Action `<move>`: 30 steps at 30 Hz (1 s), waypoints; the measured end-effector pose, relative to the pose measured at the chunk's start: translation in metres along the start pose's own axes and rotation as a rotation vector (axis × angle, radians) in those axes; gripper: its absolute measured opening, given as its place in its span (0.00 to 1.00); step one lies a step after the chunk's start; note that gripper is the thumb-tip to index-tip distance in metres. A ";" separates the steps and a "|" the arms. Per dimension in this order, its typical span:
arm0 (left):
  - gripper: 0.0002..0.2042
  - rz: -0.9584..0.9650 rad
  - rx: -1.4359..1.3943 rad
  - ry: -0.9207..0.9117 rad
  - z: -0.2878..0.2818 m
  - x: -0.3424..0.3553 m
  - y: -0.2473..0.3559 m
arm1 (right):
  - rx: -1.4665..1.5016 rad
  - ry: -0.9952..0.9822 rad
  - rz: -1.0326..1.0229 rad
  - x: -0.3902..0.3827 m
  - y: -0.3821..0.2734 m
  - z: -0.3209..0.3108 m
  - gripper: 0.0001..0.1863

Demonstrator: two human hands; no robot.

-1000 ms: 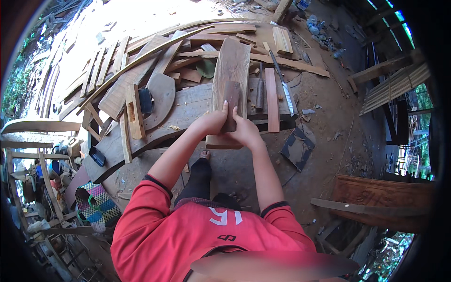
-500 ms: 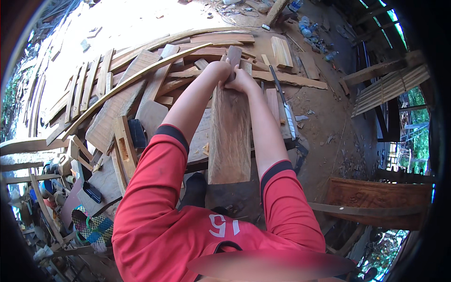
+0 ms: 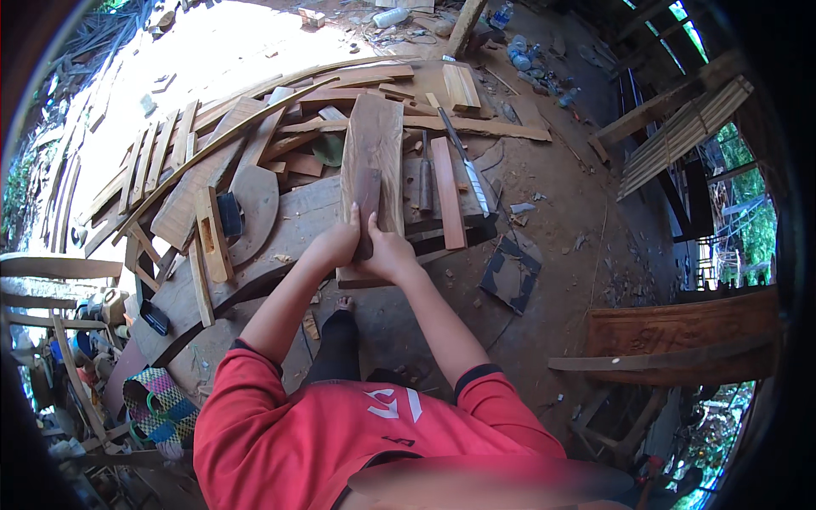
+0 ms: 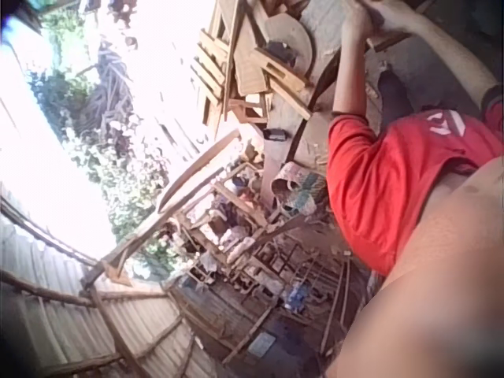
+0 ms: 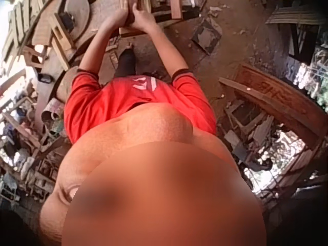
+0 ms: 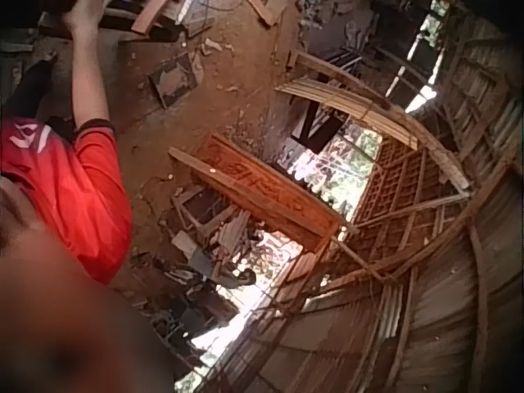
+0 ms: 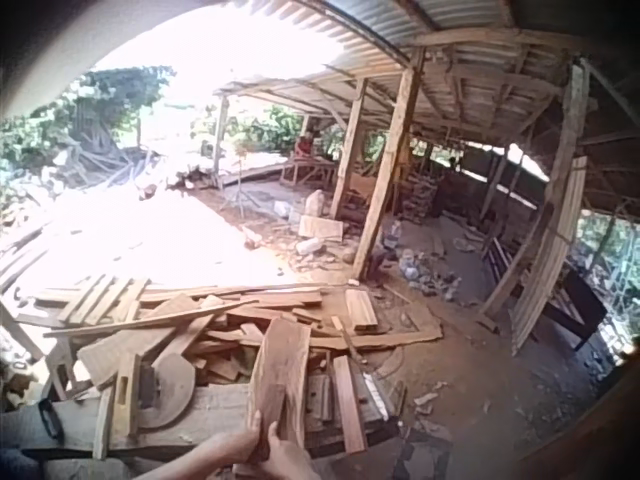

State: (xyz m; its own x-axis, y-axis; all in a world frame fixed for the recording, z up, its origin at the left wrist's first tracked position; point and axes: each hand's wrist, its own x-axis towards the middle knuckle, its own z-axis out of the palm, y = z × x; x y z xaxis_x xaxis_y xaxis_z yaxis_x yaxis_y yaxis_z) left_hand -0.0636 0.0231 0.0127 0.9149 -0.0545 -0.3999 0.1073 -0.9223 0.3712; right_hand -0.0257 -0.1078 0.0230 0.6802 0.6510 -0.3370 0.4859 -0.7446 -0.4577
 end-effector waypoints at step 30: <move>0.53 -0.043 0.151 -0.095 -0.108 0.237 -0.064 | 0.082 0.006 0.050 0.241 0.057 -0.104 0.56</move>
State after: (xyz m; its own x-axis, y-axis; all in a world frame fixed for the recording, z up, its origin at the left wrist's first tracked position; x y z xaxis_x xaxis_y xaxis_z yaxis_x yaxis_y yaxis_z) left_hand 0.1886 0.1106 -0.0157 0.8692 -0.0426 -0.4926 0.0795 -0.9712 0.2244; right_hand 0.2231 -0.0090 0.0012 0.7057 0.6121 -0.3568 0.4048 -0.7617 -0.5059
